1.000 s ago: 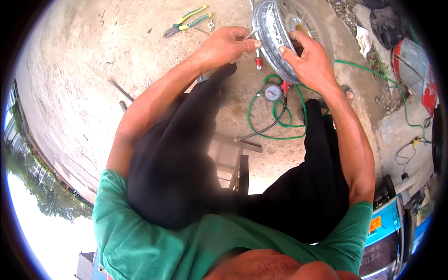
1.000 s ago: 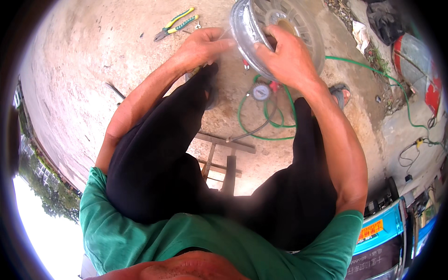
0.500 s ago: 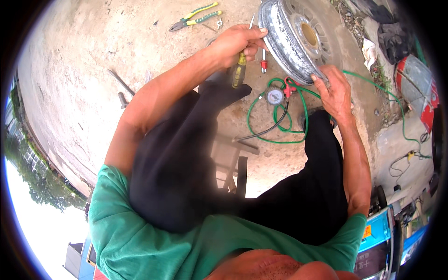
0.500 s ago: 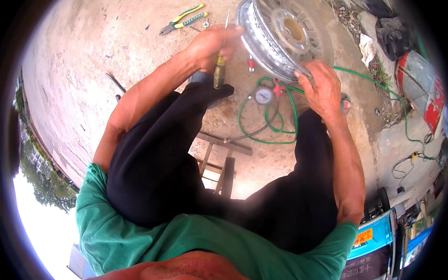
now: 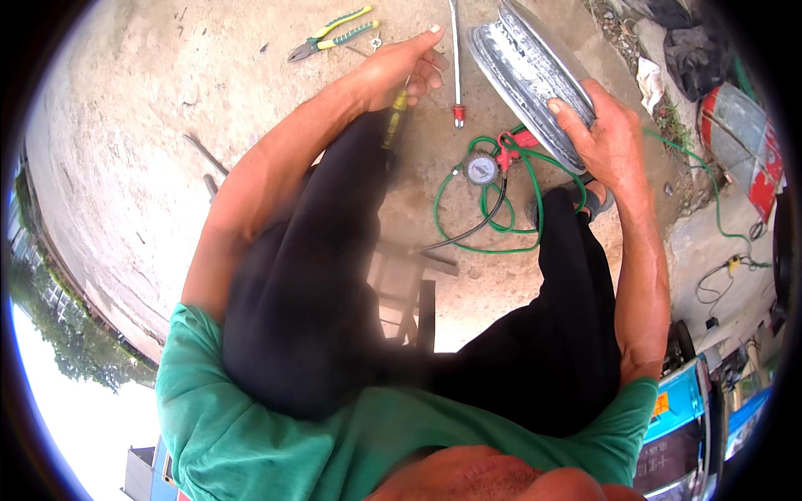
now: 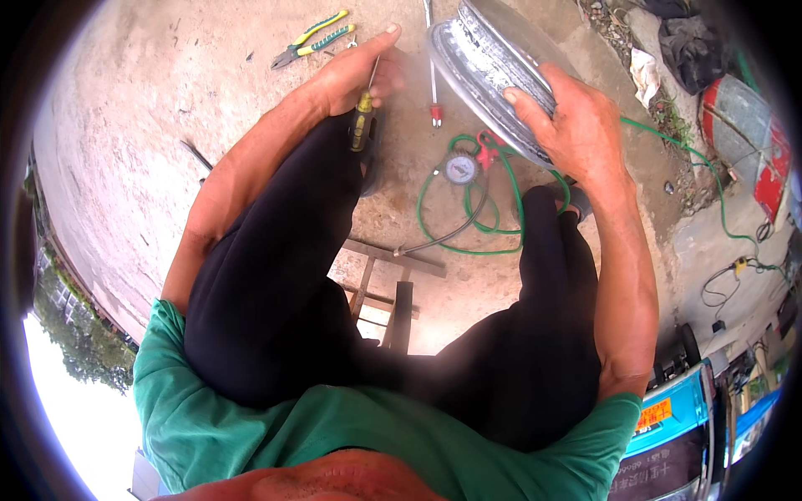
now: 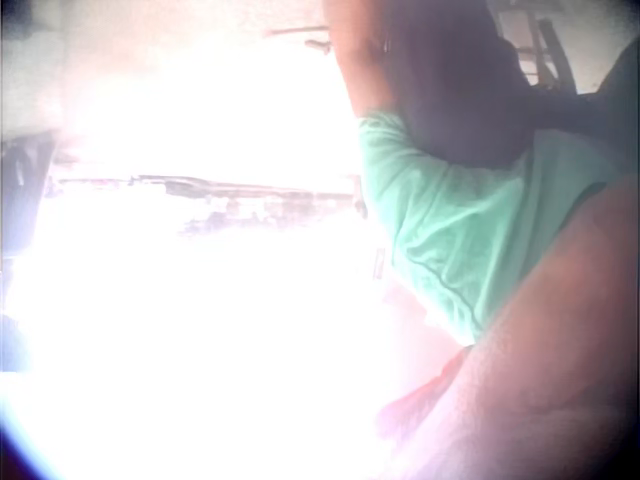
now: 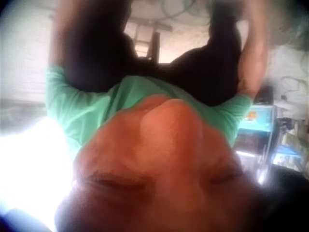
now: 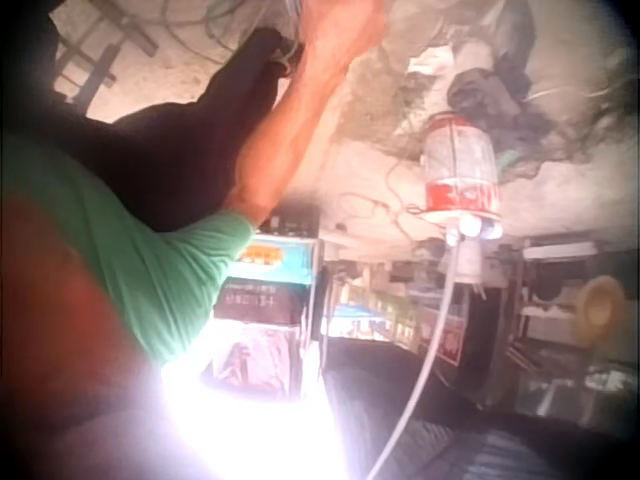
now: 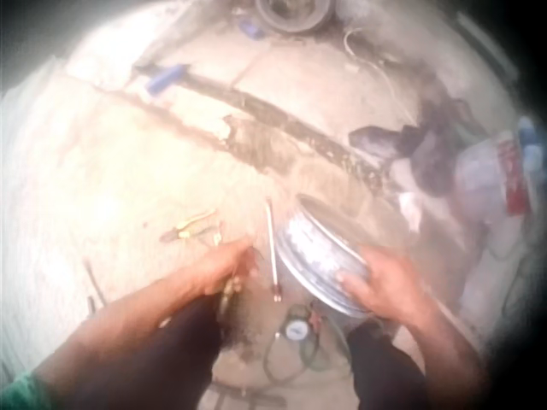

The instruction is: The person is repairing a wheel rim by scraping its surface with a screwdriver and then inserting a metal valve into the rim hole.

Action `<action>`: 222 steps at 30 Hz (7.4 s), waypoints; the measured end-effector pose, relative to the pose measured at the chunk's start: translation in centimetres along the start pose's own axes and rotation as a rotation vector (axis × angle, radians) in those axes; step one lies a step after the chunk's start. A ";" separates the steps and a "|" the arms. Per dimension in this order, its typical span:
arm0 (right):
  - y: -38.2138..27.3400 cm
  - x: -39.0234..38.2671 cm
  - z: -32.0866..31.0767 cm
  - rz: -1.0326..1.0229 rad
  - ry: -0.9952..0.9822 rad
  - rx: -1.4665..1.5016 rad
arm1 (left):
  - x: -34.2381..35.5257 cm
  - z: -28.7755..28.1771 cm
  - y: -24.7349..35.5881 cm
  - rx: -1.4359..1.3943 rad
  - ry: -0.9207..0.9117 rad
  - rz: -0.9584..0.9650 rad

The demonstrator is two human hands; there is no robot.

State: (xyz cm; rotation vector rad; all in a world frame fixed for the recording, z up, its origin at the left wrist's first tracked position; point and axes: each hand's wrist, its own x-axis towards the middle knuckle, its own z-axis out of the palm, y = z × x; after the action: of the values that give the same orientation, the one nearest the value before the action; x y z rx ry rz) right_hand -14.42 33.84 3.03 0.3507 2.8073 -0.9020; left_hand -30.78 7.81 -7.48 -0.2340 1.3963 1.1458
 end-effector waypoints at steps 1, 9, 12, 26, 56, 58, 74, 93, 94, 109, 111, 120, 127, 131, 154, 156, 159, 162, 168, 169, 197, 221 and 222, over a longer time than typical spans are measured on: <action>0.2 0.1 -0.1 0.005 0.013 0.007 | 0.1 -0.1 0.0 0.037 0.037 0.042; 0.1 0.0 0.1 -0.055 0.050 -0.036 | 1.6 -2.2 1.9 0.903 0.239 0.635; -0.2 -0.3 0.5 -0.156 0.051 -0.080 | 3.1 -2.3 4.2 1.278 0.175 0.664; -0.7 0.0 1.2 -0.245 0.200 -0.295 | -1.0 0.3 3.5 1.570 0.252 0.677; -2.0 0.3 1.5 -0.302 0.129 -0.319 | -2.1 0.0 1.7 1.547 0.287 0.696; -1.8 0.4 1.4 -0.291 0.129 -0.324 | -3.8 0.4 1.2 1.515 0.245 0.771; -2.8 0.8 2.0 -0.236 0.171 -0.310 | -6.2 2.3 1.9 1.566 0.300 0.695; -2.9 1.1 2.0 -0.126 0.167 -0.321 | -6.3 2.7 1.4 1.408 0.319 0.833; -2.7 1.0 2.3 -0.163 0.188 -0.317 | -7.2 3.3 1.7 1.464 0.279 0.795; -3.3 1.3 2.9 -0.145 0.188 -0.305 | -7.3 2.6 2.8 1.659 0.310 0.804; -3.3 0.9 3.2 -0.175 0.193 -0.287 | -7.8 3.1 3.0 1.641 0.257 0.731; -3.7 0.8 3.3 -0.149 0.153 -0.287 | -4.9 1.1 4.2 1.625 0.312 0.592; -4.6 0.4 3.9 -0.186 0.126 -0.303 | -8.5 3.7 2.2 1.713 0.200 0.642; -4.5 0.1 4.3 -0.182 0.122 -0.306 | -8.1 3.0 1.2 1.620 0.213 0.696; -4.7 1.1 3.6 -0.098 0.132 -0.298 | -5.9 1.5 4.5 1.570 0.338 0.552; -4.5 1.5 3.1 -0.095 0.135 -0.284 | -5.9 1.7 4.5 1.595 0.345 0.559; -4.8 1.6 3.0 -0.079 0.118 -0.299 | -7.2 2.9 3.7 1.696 0.345 0.645; -5.1 1.4 3.3 -0.135 0.117 -0.304 | -8.9 4.1 2.8 1.704 0.268 0.646; -5.0 0.7 4.0 -0.169 0.097 -0.300 | -7.8 2.9 1.9 1.601 0.192 0.657; -5.0 0.8 3.9 -0.166 0.091 -0.287 | -7.7 2.8 2.2 1.569 0.206 0.643; -3.3 1.0 2.5 -0.109 0.114 -0.251 | 4.7 -1.9 5.6 1.591 0.261 0.609; -3.8 2.5 1.1 0.116 0.033 -0.186 | -7.3 2.0 0.1 1.007 0.095 0.668; -4.5 2.7 0.8 0.148 -0.037 -0.181 | -7.0 1.8 0.1 0.905 0.096 0.634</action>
State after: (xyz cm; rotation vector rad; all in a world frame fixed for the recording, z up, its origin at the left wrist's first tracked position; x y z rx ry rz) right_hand -18.18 30.27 4.29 0.5010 2.7582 -0.6116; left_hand -28.07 5.79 -1.09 0.8567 2.0023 0.8703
